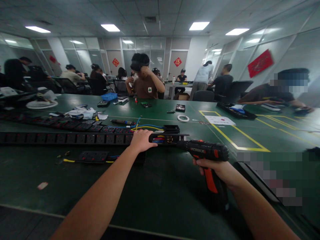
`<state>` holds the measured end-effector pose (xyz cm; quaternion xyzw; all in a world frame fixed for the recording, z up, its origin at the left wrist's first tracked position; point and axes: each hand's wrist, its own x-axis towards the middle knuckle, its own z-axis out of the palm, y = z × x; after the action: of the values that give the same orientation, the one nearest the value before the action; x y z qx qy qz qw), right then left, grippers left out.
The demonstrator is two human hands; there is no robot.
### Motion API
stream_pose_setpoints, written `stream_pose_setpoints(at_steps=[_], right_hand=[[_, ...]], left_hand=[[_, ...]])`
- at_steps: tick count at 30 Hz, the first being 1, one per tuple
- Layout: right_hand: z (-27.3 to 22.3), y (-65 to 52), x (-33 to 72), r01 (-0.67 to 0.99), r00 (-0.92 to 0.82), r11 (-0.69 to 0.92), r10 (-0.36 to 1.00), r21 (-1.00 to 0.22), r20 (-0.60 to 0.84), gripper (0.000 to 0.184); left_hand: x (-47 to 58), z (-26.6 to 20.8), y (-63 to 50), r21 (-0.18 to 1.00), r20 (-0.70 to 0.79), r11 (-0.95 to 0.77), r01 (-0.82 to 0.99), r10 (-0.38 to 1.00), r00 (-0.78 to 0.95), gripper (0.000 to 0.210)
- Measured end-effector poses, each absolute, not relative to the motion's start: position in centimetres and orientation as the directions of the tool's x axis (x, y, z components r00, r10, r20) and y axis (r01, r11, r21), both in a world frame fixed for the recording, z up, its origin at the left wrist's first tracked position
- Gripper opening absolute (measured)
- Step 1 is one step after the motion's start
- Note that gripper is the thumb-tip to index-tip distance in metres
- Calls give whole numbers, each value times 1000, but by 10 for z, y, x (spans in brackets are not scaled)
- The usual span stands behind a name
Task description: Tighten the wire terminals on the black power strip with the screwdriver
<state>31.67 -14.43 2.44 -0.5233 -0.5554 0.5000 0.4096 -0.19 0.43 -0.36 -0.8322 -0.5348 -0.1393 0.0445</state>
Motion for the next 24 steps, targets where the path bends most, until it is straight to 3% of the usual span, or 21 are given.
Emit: stream_pose_setpoints(at_steps=[24], right_hand=[[27, -146, 314, 243, -111, -55, 990, -969, -84, 28]], left_hand=[[-1, -2, 3, 80, 280, -418, 905, 881, 382, 71]])
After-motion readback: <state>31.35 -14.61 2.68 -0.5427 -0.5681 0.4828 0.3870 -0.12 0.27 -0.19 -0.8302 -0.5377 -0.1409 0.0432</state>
